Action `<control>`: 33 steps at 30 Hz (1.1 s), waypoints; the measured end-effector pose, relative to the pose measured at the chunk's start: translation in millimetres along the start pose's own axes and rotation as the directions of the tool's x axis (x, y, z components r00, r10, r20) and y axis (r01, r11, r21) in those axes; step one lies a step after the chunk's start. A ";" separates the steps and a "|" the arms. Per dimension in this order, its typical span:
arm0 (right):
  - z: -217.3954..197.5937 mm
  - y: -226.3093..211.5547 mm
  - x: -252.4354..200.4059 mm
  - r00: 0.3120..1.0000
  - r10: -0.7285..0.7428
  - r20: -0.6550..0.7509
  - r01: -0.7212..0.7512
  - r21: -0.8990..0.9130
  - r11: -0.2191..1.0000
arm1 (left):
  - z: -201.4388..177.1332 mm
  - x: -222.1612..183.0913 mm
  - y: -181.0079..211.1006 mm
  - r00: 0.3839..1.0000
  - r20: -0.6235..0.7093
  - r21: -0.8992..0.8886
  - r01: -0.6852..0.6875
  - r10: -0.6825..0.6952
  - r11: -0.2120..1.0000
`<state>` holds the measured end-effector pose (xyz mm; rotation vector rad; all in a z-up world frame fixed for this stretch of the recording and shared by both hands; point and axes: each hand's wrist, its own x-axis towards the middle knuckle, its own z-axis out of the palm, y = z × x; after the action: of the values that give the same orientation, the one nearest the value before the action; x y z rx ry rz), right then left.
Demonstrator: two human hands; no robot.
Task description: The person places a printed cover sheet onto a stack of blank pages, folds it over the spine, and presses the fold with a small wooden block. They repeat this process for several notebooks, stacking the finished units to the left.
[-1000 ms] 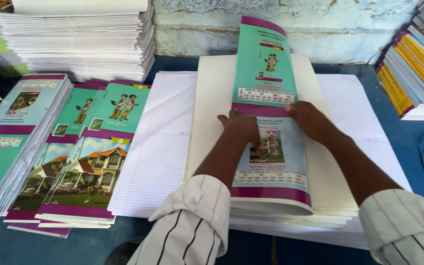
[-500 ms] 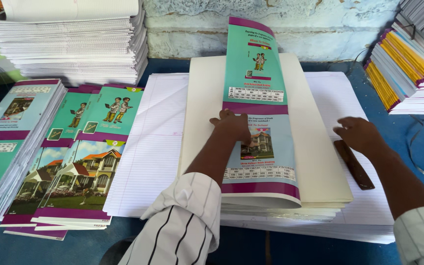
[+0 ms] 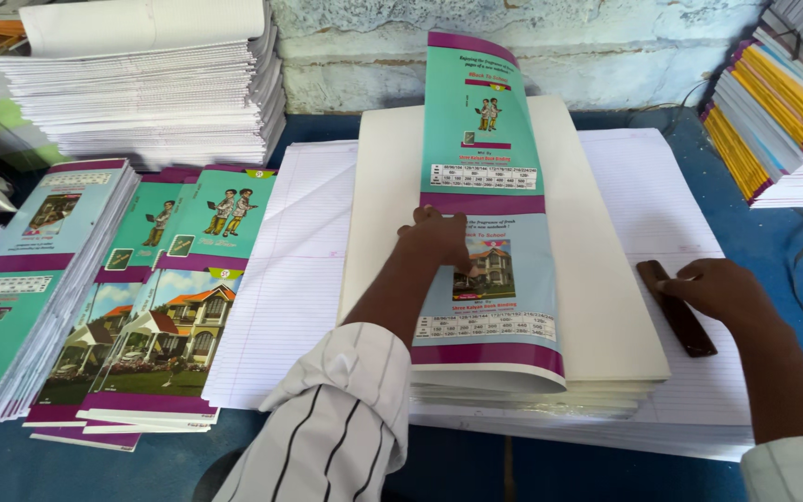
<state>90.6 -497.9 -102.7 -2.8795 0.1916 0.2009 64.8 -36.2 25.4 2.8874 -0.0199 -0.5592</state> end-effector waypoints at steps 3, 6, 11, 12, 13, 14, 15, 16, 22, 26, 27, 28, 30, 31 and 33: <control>-0.9 -6.5 3.4 0.994 0.024 0.109 -0.020 -0.039 0.999 | -0.5 0.8 -0.5 0.999 0.045 0.002 0.001 -0.001 1.000; 0.7 -6.1 2.1 0.995 0.057 0.083 -0.061 0.045 0.997 | -1.8 -0.8 -0.6 1.000 0.021 0.014 0.010 -0.010 1.000; 2.0 -3.1 4.0 0.990 0.026 0.136 -0.034 0.060 0.998 | -3.1 -3.7 0.6 0.998 0.037 0.018 0.044 -0.045 0.999; 1.4 -4.1 3.5 0.987 0.023 0.161 -0.033 0.063 0.997 | -3.1 -4.4 0.7 0.998 0.037 0.017 0.050 -0.050 0.999; 0.5 -5.0 2.6 0.984 0.046 0.170 -0.071 0.143 0.987 | -3.2 -5.1 0.7 0.998 0.035 0.017 0.050 -0.050 0.999; -0.6 -7.0 0.3 0.981 0.068 0.181 -0.108 0.223 0.969 | -3.1 -5.8 0.8 0.998 0.033 0.018 0.050 -0.050 0.999; -2.7 -10.1 -2.2 0.977 0.089 0.194 -0.146 0.301 0.942 | -3.2 -6.3 0.6 0.998 0.031 0.019 0.049 -0.050 0.999; -5.7 -14.3 -5.1 0.987 0.065 0.144 -0.101 0.263 0.959 | -3.1 -6.8 0.2 0.999 0.027 0.016 0.047 -0.047 0.999; -42.3 -58.8 -35.9 0.999 -0.004 -0.046 0.017 0.275 0.961 | -1.5 -5.9 0.9 0.998 0.017 -0.005 0.055 -0.054 0.998; -66.9 -104.0 -68.5 0.956 -0.193 -0.220 0.257 0.312 0.915 | -0.8 -5.1 1.1 0.998 0.018 -0.009 0.064 -0.064 0.998; -71.7 -116.5 -76.4 0.936 -0.233 -0.262 0.313 0.326 0.892 | -0.6 -5.2 1.1 0.998 0.014 -0.011 0.064 -0.064 0.998; -76.3 -129.5 -83.3 0.929 -0.259 -0.263 0.334 0.301 0.893 | -0.5 -5.6 0.9 0.998 0.014 -0.014 0.062 -0.062 0.998; -82.6 -154.8 -96.2 0.914 -0.312 -0.261 0.376 0.250 0.892 | -0.5 -6.7 0.3 0.998 0.013 -0.021 0.059 -0.059 0.998; -83.8 -166.0 -103.1 0.905 -0.336 -0.262 0.396 0.228 0.890 | -1.1 -6.8 0.2 0.998 0.020 -0.024 0.057 -0.057 0.998; -84.8 -185.4 -114.8 0.886 -0.384 -0.262 0.436 0.184 0.881 | -2.2 -7.1 0.1 0.998 0.033 -0.031 0.056 -0.055 0.998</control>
<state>15.3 -328.4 40.0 -2.6161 -0.3413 -0.2071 59.0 -35.5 30.1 2.8556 0.0638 -0.6095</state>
